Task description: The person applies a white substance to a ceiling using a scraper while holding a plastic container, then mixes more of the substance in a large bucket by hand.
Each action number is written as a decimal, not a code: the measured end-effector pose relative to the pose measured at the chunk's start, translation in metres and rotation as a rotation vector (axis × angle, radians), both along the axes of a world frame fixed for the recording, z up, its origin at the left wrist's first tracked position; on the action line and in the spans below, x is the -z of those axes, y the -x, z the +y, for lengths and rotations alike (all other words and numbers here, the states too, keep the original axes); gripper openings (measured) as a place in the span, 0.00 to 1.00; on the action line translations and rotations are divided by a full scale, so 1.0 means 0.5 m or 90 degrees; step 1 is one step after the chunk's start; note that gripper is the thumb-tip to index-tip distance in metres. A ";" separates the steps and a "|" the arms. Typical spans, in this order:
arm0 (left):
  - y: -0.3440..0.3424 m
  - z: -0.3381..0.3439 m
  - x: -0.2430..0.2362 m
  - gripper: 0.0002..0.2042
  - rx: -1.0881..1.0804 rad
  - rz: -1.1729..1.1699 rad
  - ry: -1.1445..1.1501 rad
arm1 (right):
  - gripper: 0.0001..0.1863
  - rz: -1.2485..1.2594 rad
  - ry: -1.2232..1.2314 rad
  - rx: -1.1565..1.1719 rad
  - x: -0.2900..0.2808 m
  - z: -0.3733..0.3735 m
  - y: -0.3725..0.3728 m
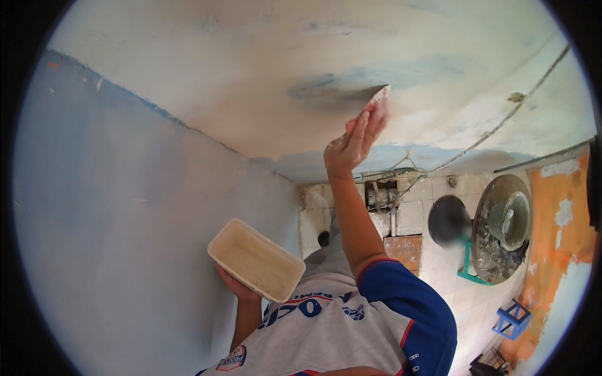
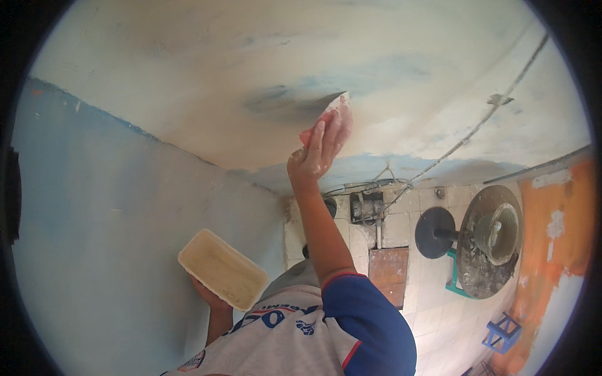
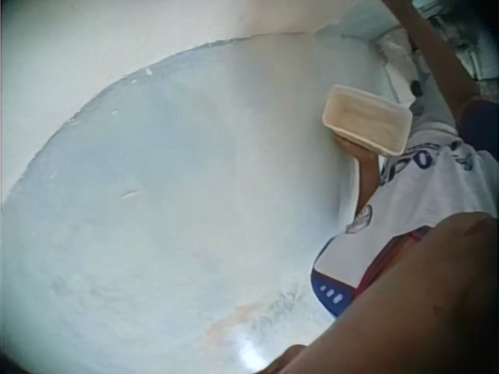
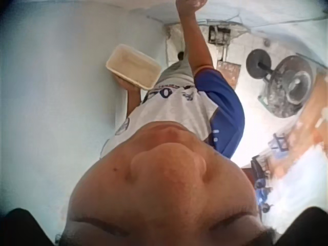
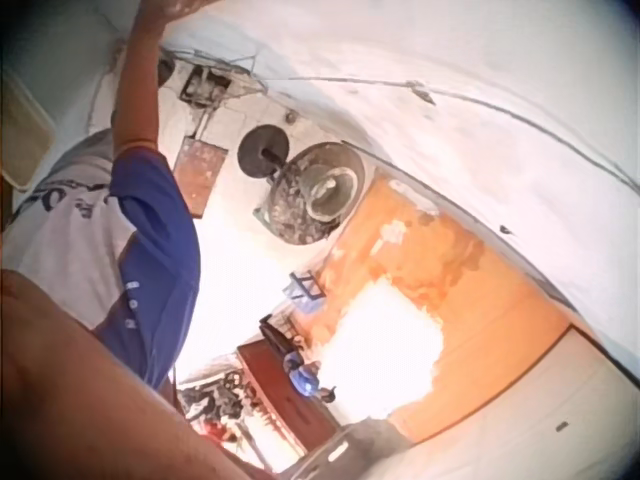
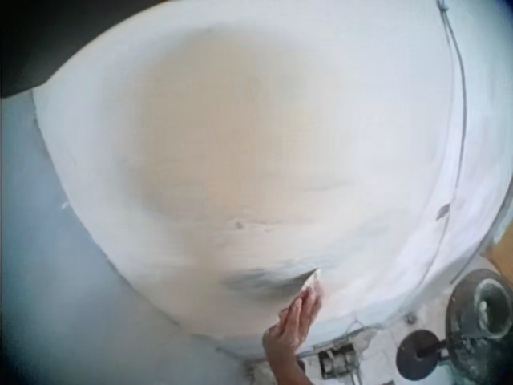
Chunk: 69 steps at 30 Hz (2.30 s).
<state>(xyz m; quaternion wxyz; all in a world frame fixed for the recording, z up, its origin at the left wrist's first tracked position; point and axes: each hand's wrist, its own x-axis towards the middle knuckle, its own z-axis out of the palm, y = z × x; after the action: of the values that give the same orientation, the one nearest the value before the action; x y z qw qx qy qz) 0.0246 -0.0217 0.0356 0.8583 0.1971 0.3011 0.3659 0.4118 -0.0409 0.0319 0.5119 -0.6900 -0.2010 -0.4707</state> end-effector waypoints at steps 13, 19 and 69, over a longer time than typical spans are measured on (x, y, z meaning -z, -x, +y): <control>0.051 -0.005 0.052 0.34 -0.017 0.002 0.023 | 0.33 -0.049 -0.010 0.110 -0.065 -0.126 -0.063; -0.003 -0.003 0.026 0.35 0.003 0.012 0.049 | 0.25 -0.162 0.051 0.030 -0.055 -0.132 -0.105; -0.232 0.134 -0.106 0.43 -0.027 -0.141 -0.264 | 0.15 0.294 0.216 -0.681 -0.327 -0.214 0.367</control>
<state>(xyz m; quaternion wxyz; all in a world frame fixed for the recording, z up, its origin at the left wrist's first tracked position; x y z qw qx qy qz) 0.1409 0.0452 0.0884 0.8194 0.3216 0.1274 0.4571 0.2282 -0.1477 0.1951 0.5907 -0.6496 -0.4757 0.0523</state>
